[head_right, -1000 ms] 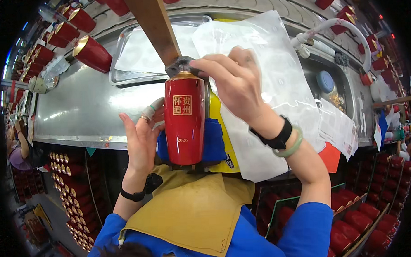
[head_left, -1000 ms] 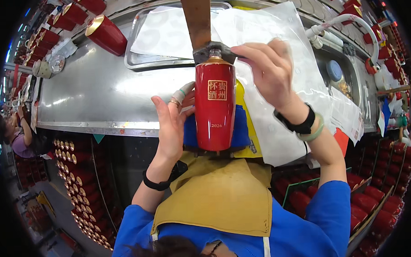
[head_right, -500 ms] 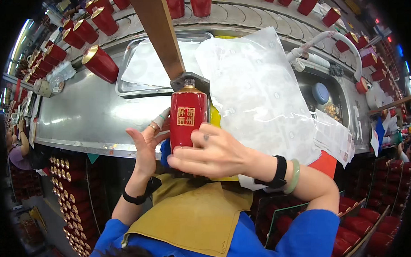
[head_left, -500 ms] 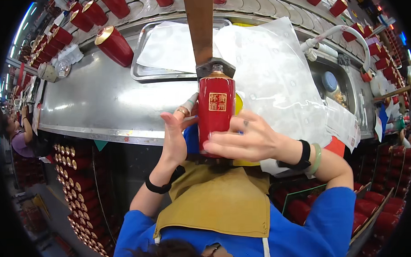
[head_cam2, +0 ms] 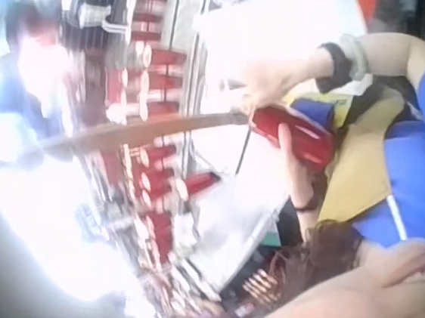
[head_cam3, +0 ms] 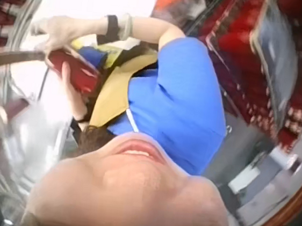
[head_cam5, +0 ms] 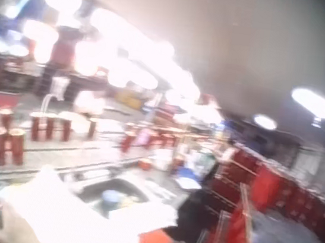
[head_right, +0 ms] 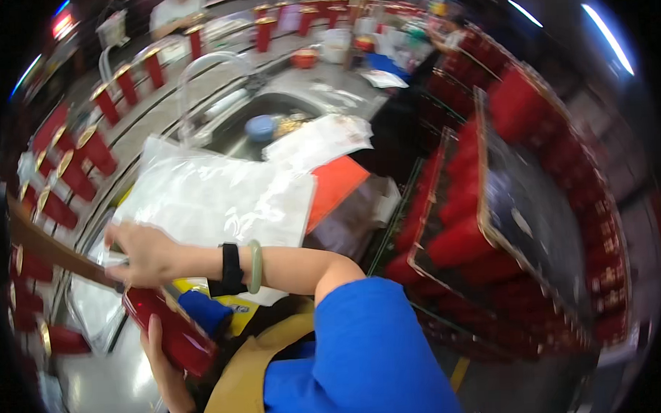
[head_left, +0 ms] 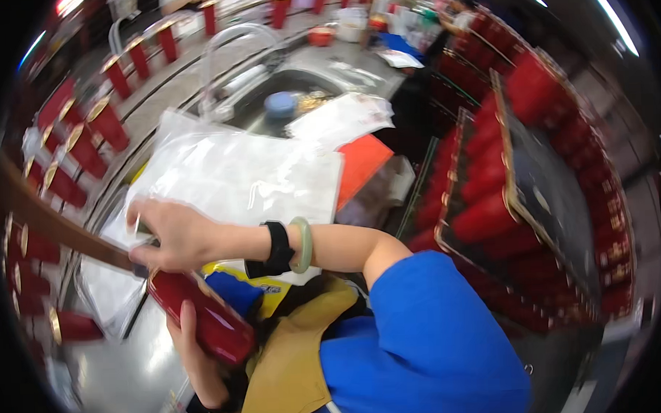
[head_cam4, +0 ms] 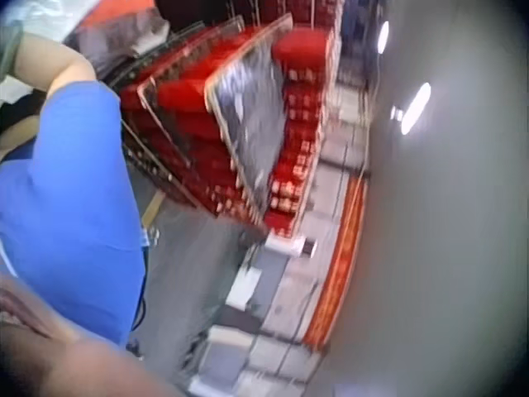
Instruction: The person is manually applying decorative labels and seals to red and gold liquor bottles on an assembly line.
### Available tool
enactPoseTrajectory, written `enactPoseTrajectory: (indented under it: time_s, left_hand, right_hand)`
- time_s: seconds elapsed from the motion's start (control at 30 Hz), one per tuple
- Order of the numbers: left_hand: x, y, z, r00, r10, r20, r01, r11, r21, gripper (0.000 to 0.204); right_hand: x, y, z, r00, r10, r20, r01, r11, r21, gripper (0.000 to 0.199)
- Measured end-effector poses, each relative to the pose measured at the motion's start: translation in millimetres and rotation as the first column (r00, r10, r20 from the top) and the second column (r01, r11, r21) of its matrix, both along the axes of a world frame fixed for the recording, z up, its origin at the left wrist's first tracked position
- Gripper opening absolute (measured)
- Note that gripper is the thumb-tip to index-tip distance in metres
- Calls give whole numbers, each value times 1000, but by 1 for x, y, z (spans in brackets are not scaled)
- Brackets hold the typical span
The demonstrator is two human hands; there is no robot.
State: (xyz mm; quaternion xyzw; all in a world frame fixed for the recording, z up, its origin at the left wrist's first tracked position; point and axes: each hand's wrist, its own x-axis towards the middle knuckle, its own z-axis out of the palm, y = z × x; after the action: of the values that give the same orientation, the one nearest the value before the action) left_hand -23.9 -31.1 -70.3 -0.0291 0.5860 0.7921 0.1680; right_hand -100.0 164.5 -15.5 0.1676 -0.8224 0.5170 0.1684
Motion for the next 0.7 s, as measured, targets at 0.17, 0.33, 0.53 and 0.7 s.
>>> enactPoseTrajectory:
  time_s: [0.17,0.33,0.53,0.7]
  left_hand:
    - [18,4,32,894,-304,-329,248,948,-202,91]
    - [27,48,82,720,-520,-459,423,854,-303,112]
    - [49,134,135,333,-590,-736,589,740,-326,107]
    - [60,185,160,51,-538,-841,566,710,-420,124]
  right_hand:
    - [75,44,45,971,-3,-241,-5,999,-33,24]
    - [195,94,119,950,-218,-223,275,923,271,28]
    - [287,114,200,886,-433,-168,464,806,368,25]
    - [319,156,225,861,-470,-193,500,719,482,21]
